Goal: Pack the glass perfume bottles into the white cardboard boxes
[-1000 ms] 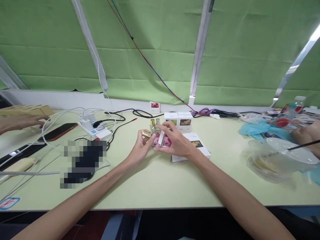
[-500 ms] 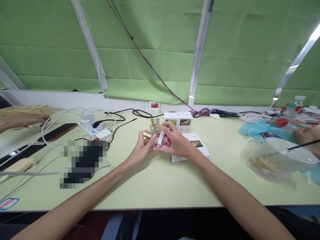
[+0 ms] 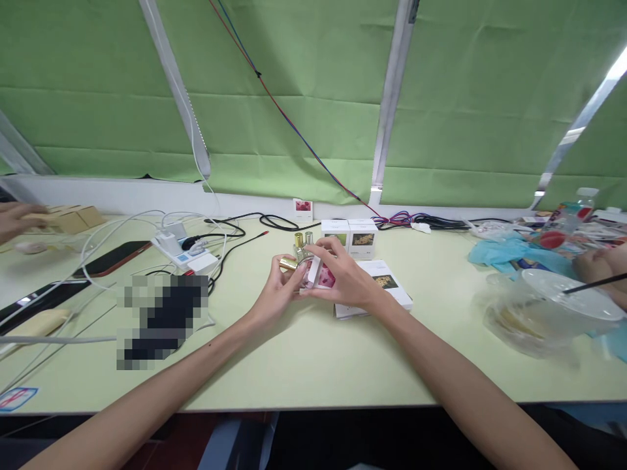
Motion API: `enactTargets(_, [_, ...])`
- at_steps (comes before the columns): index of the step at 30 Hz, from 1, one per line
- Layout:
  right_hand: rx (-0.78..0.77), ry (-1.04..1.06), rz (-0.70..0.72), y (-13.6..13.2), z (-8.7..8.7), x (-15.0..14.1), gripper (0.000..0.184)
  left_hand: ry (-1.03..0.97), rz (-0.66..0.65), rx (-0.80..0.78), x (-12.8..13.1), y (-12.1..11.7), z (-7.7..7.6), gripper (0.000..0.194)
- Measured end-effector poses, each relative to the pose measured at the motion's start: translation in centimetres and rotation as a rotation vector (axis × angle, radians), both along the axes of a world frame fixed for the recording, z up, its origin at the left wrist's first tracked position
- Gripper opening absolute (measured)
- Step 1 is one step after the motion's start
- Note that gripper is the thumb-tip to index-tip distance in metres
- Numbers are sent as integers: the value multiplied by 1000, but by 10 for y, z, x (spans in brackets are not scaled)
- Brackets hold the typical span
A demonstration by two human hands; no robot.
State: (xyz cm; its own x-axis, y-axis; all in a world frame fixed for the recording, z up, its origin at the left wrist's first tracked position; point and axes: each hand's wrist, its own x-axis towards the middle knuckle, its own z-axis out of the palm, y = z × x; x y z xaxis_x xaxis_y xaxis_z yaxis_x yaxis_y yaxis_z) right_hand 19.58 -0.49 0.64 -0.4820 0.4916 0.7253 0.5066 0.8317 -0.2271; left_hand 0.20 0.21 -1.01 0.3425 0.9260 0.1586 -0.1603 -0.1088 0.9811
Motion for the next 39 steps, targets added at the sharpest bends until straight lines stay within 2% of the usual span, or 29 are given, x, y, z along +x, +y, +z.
enactTargets(5, [-60,-25,-15,-1,2,0,70,10,10,10,0,0,0,48])
enactTargets(11, [-109,-67,-99,-4,6,-1,80,8,38,6,1,2,-2,59])
enactTargets(18, [-116,-105,-146,-6,9,0,83,-3,82,-45,1,1,-1,57])
enactTargets(25, [-97,-115,-187,-2,9,1,82,-57,165,-95,0,3,6,60])
enactTargets(32, [-103,-136,-218,-2,9,3,82,-72,259,-79,-3,6,19,59])
enactTargets(39, [-133,-183,-321,0,4,4,88,-85,338,-33,-11,13,19,56])
